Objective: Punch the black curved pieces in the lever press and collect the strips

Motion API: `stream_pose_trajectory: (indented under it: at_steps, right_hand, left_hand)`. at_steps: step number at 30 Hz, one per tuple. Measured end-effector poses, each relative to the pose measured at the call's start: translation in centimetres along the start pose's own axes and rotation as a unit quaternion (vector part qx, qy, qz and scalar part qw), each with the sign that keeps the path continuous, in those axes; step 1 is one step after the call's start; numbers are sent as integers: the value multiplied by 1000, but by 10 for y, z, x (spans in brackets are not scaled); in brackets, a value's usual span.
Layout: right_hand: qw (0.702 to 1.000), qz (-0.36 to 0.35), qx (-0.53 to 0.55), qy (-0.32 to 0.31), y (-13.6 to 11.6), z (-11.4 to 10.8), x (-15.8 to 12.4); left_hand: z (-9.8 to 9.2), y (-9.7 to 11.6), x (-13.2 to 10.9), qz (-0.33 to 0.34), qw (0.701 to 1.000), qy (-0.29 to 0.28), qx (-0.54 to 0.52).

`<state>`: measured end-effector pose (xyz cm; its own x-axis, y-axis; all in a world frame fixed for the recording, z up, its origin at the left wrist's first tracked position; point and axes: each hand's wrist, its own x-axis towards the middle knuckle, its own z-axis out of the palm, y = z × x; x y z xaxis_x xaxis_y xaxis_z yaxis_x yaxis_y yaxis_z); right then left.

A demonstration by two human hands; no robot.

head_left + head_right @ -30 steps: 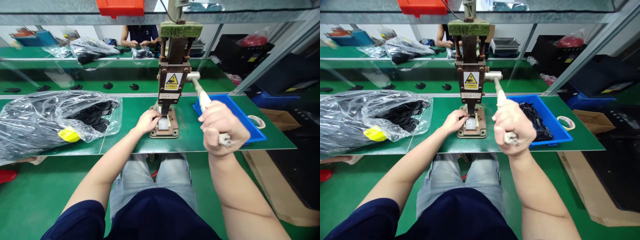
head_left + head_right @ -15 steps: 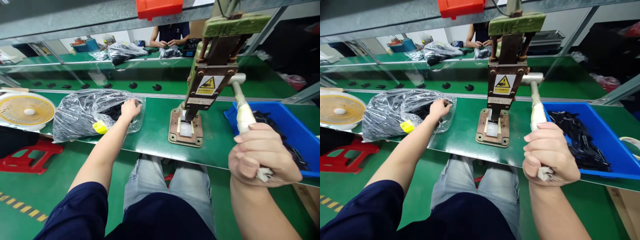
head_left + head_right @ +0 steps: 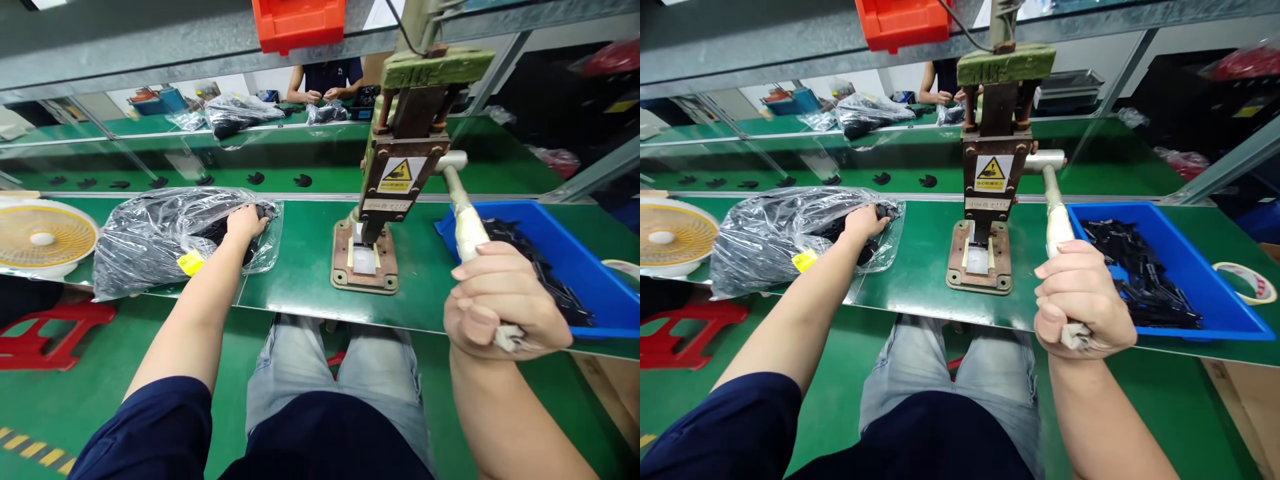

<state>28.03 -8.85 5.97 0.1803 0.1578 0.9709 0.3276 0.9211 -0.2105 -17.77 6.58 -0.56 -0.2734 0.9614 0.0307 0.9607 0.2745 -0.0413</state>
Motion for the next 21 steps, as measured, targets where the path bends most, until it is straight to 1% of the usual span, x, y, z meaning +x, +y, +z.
stream_pose_trajectory:
  at_steps: [3,6,8,9,12,13,14,15,18,21]
  right_hand:
    - [1000,-2,-1,13,0,3,0]
    - [999,19,-11,-25,-5,-1,3]
    - [998,25,-15,-53,-9,-5,5]
    - [998,24,-18,-61,-11,-6,6]
    - [998,21,-22,-60,-12,-6,6]
    - [998,21,-22,-56,-12,-5,5]
    - [998,20,-21,-52,-12,-4,5]
    - [998,20,-20,-49,-11,-3,4]
    - [999,21,-19,-41,-12,-2,2]
    - [998,30,-28,-48,-15,-3,3]
  left_hand:
    - [-2,8,0,-15,1000,-1,5]
    - [-5,18,-1,-19,1000,-4,17]
    - [-8,20,-5,-5,1000,5,20]
    - [-10,21,-9,11,1000,22,15]
    - [-16,21,-30,86,990,105,-26]
    - [-18,22,-38,117,984,124,-47]
    - [-20,25,-47,150,978,130,-68]
    - [-21,30,-57,183,972,119,-88]
    - [-20,50,-79,281,951,42,-121]
    - [-12,71,-86,346,933,-22,-98]
